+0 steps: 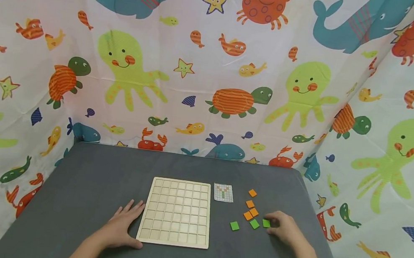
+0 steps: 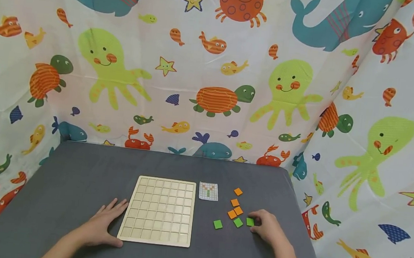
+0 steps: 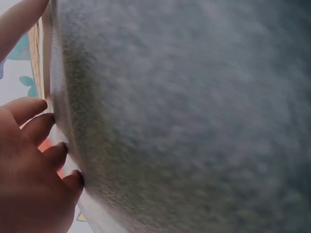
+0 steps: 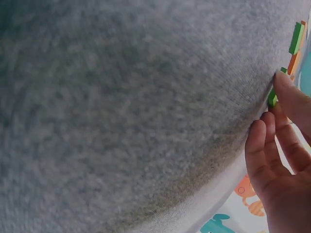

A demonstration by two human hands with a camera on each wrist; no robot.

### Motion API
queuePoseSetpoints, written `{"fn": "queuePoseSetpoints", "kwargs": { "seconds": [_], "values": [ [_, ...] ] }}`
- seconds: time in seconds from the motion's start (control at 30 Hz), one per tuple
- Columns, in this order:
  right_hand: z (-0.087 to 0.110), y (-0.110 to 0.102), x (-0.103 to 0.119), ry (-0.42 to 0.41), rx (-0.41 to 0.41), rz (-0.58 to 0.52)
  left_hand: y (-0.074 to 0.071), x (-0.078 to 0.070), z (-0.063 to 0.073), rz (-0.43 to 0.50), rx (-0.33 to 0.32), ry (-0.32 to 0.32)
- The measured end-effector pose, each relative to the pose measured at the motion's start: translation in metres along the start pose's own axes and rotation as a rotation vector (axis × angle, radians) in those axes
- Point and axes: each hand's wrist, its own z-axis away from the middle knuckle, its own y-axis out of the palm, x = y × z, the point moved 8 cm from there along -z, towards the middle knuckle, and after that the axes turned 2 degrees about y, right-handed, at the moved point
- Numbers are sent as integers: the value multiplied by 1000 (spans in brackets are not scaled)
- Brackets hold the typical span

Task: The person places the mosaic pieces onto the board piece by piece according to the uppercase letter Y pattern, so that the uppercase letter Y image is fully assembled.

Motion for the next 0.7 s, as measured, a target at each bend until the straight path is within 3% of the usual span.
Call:
{"fn": "queuePoseSetpoints", "kwargs": {
  "seconds": [0.3, 0.7],
  "values": [
    [-3, 5, -2, 16, 1, 33, 0, 2, -3, -44, -13, -11],
    [2, -16, 31, -163, -140, 65, 1, 1, -3, -38, -26, -3]
  ]
}}
